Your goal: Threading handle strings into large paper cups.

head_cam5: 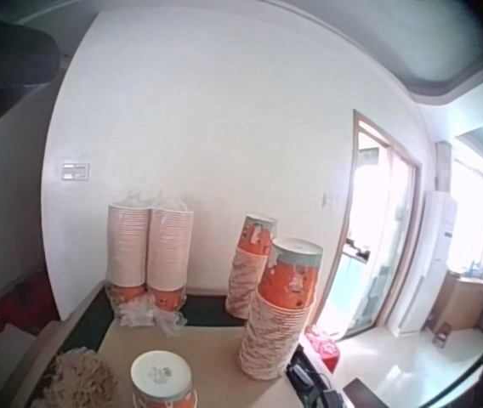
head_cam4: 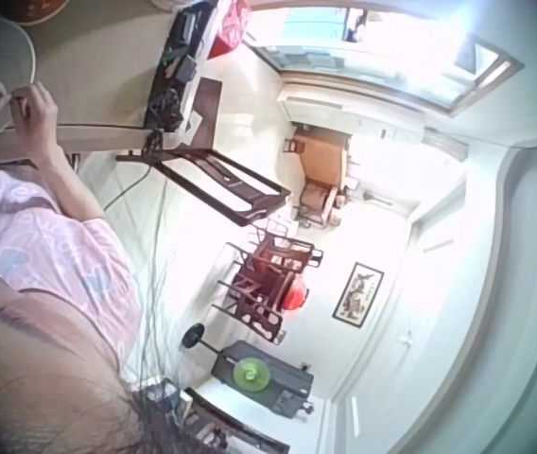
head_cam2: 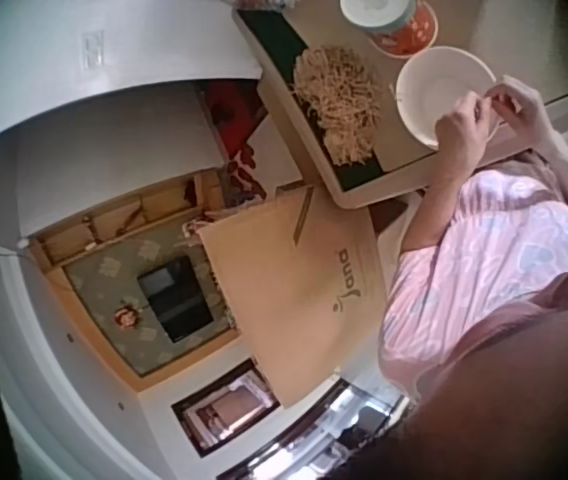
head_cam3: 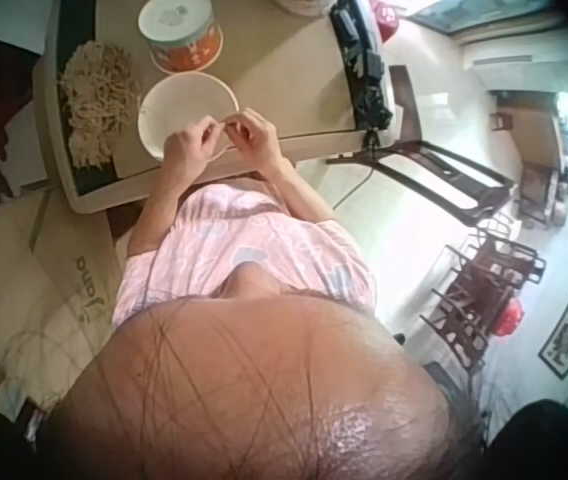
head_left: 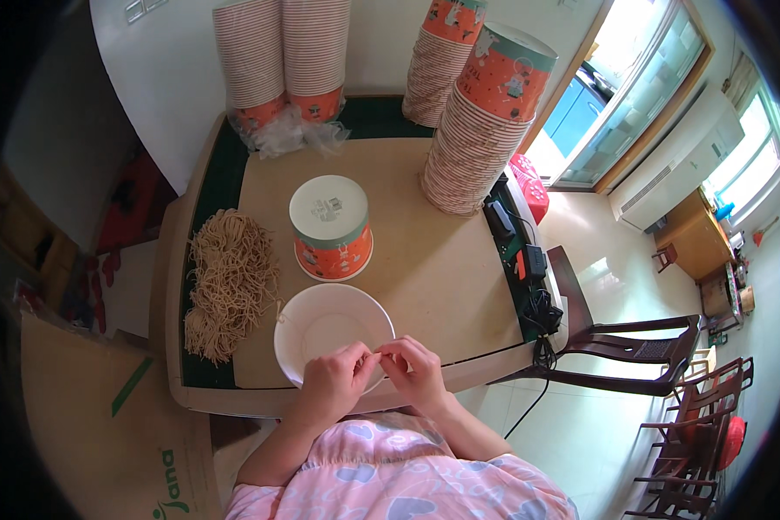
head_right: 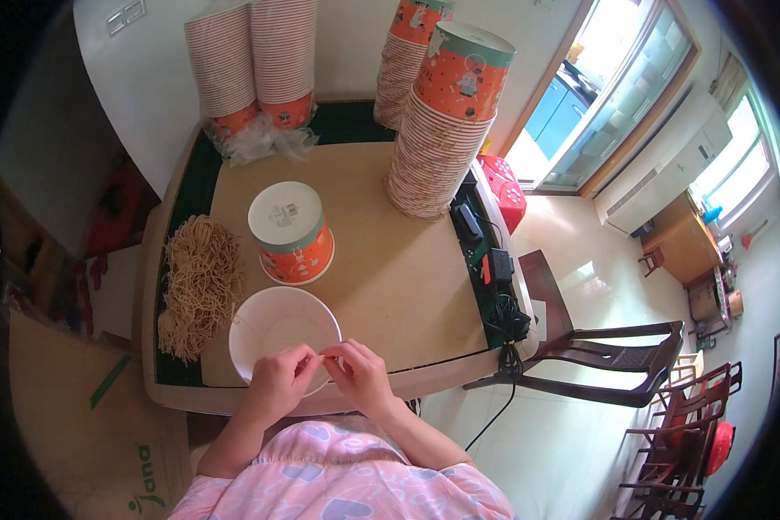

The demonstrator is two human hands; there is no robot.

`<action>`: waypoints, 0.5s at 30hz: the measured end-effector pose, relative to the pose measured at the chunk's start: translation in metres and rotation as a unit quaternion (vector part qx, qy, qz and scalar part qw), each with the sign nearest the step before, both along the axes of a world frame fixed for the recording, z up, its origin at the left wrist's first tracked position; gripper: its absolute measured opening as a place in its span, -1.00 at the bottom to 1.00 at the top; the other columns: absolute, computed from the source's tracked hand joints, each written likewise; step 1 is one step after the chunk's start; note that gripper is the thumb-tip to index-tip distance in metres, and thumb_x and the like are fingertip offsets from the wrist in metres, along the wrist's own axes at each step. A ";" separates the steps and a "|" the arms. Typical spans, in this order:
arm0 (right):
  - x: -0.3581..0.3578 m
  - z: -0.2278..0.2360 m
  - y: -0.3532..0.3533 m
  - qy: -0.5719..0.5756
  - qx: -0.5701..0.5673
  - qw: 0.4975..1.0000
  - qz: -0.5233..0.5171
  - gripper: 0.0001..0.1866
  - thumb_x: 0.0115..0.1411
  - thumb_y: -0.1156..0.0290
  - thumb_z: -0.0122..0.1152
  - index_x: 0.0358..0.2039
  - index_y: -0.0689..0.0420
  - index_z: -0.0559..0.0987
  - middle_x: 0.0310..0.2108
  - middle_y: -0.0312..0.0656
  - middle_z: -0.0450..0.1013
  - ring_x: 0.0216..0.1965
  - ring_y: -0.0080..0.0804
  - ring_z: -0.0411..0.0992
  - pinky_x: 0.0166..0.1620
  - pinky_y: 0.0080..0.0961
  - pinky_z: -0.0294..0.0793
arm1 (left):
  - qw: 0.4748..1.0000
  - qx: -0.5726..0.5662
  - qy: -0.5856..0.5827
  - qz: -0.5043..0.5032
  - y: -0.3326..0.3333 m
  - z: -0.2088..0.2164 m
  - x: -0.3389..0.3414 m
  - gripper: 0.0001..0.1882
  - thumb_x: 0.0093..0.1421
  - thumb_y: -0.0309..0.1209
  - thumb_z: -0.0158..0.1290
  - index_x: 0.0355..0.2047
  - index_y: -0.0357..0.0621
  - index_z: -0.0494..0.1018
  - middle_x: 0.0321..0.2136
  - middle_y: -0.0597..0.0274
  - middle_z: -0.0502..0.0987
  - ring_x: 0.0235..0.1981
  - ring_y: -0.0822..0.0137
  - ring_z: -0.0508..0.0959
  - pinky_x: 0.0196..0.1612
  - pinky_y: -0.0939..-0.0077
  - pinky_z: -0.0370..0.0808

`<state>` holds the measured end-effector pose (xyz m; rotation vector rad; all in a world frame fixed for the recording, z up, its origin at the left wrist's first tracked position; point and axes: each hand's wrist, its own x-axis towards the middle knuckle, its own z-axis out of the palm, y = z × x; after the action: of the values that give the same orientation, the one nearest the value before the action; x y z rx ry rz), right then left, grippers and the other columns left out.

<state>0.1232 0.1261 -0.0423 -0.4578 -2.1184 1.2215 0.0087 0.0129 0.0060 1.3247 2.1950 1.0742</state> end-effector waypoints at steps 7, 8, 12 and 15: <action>0.000 0.002 -0.001 -0.001 -0.002 1.000 0.004 -0.88 0.03 0.59 0.28 -0.39 0.17 0.56 -0.50 -0.26 0.43 -0.62 -0.49 0.30 -0.56 -0.58 0.30 | 1.000 -0.006 0.023 -0.003 0.000 -0.002 0.001 -0.82 0.22 -0.37 0.00 -0.48 -0.19 0.39 -0.53 0.01 0.51 -0.48 -0.06 0.53 -0.47 0.12 0.45; -0.001 0.002 -0.001 -0.004 0.000 1.000 0.005 -0.88 0.03 0.59 0.28 -0.39 0.17 0.56 -0.50 -0.26 0.43 -0.61 -0.48 0.31 -0.55 -0.57 0.31 | 1.000 0.000 0.019 -0.003 0.000 -0.003 0.000 -0.82 0.22 -0.37 -0.01 -0.48 -0.20 0.38 -0.54 0.01 0.50 -0.49 -0.06 0.53 -0.47 0.12 0.45; -0.001 0.002 0.000 -0.005 -0.002 1.000 0.010 -0.89 0.03 0.58 0.29 -0.40 0.16 0.56 -0.50 -0.26 0.43 -0.60 -0.46 0.31 -0.54 -0.55 0.31 | 1.000 -0.001 0.013 0.008 0.001 -0.002 0.000 -0.82 0.21 -0.38 -0.01 -0.49 -0.20 0.38 -0.57 0.01 0.49 -0.51 -0.07 0.52 -0.48 0.11 0.44; -0.001 0.000 0.000 0.001 0.015 1.000 0.022 -0.89 0.04 0.63 0.27 -0.39 0.22 0.56 -0.49 -0.25 0.43 -0.62 -0.58 0.30 -0.55 -0.65 0.29 | 1.000 -0.001 0.017 0.018 0.001 -0.002 0.000 -0.82 0.21 -0.38 -0.01 -0.50 -0.20 0.38 -0.59 0.00 0.48 -0.53 -0.07 0.52 -0.49 0.11 0.43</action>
<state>0.1221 0.1263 -0.0420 -0.3975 -2.1522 1.2128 0.0085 0.0140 0.0037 1.3178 2.2521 1.0687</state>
